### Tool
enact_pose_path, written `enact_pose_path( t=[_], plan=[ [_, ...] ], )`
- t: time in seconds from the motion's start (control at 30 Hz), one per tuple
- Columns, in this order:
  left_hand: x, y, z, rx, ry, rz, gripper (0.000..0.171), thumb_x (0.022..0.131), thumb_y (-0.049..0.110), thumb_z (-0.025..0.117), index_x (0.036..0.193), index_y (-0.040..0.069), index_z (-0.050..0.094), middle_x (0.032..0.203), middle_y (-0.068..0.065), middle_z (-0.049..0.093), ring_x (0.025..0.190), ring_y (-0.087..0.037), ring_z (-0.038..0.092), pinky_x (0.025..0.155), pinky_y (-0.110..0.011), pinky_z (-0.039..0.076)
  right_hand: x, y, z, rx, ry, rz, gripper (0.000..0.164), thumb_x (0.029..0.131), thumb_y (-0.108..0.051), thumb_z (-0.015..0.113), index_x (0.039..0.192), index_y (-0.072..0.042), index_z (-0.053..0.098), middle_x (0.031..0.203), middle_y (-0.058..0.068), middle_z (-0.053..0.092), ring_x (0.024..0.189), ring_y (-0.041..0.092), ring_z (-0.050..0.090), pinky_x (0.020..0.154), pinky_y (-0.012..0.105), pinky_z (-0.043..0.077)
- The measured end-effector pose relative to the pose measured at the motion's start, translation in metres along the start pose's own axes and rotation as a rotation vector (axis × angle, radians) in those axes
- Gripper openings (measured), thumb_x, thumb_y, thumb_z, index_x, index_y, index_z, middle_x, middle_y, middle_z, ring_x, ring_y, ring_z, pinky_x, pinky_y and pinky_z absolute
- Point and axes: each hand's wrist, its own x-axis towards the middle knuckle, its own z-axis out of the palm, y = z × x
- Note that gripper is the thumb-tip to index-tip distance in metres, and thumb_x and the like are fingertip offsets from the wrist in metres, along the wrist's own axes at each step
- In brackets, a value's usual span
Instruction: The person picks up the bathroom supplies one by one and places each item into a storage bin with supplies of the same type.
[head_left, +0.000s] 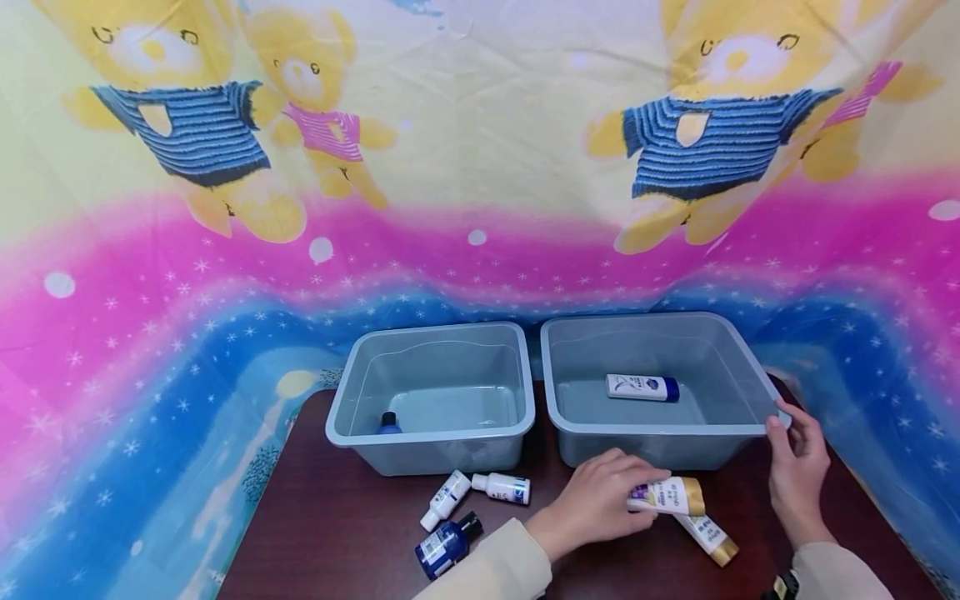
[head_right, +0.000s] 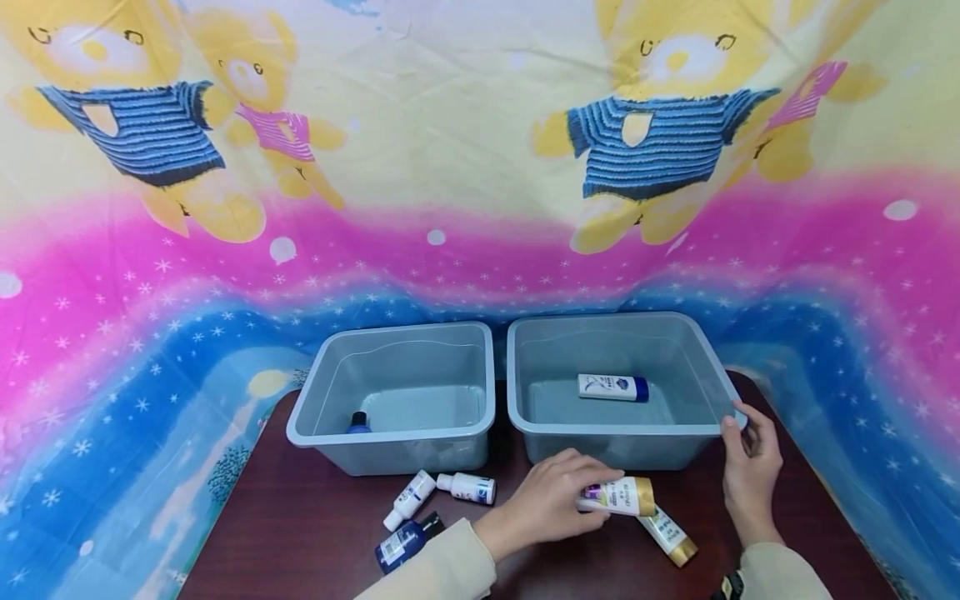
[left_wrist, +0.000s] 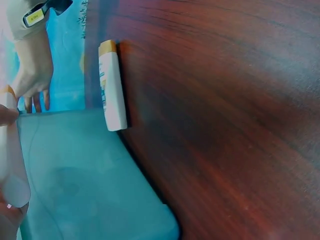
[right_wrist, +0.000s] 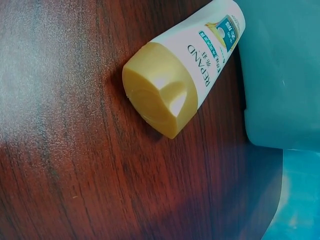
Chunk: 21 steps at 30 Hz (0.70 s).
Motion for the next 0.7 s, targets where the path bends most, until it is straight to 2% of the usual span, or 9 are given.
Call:
enact_pose_path(
  t=[0.23,0.47,0.7],
  plan=[
    [0.005,0.002,-0.01,0.004,-0.003,0.03,0.05,0.087,0.039,0.075,0.134,0.031,0.062,0.122,0.017,0.062,0.095,0.006,0.044,0.08,-0.004,0.034,0.0,-0.001,0.0,-0.02,-0.006,0.008,0.034,0.099,-0.005,0.058,0.133,-0.005,0.06,0.125,-0.008,0.054,0.107,0.005,0.052,0.081,0.009,0.041],
    [0.009,0.004,-0.017,-0.05,-0.008,0.039,0.047,0.088,0.037,0.074,0.133,0.03,0.063,0.124,0.016,0.063,0.094,0.006,0.042,0.08,-0.004,0.034,0.0,-0.001,0.0,-0.027,-0.004,-0.006,0.034,0.099,-0.004,0.058,0.133,-0.004,0.06,0.124,-0.008,0.055,0.106,0.005,0.052,0.081,0.009,0.041],
    [0.014,0.009,-0.025,-0.033,-0.024,0.057,0.047,0.088,0.037,0.073,0.133,0.03,0.063,0.126,0.016,0.062,0.096,0.006,0.043,0.081,-0.004,0.033,0.0,0.0,0.001,-0.017,-0.002,-0.008,0.034,0.099,-0.005,0.058,0.132,-0.003,0.06,0.124,-0.007,0.055,0.107,0.006,0.053,0.081,0.01,0.041]
  ],
)
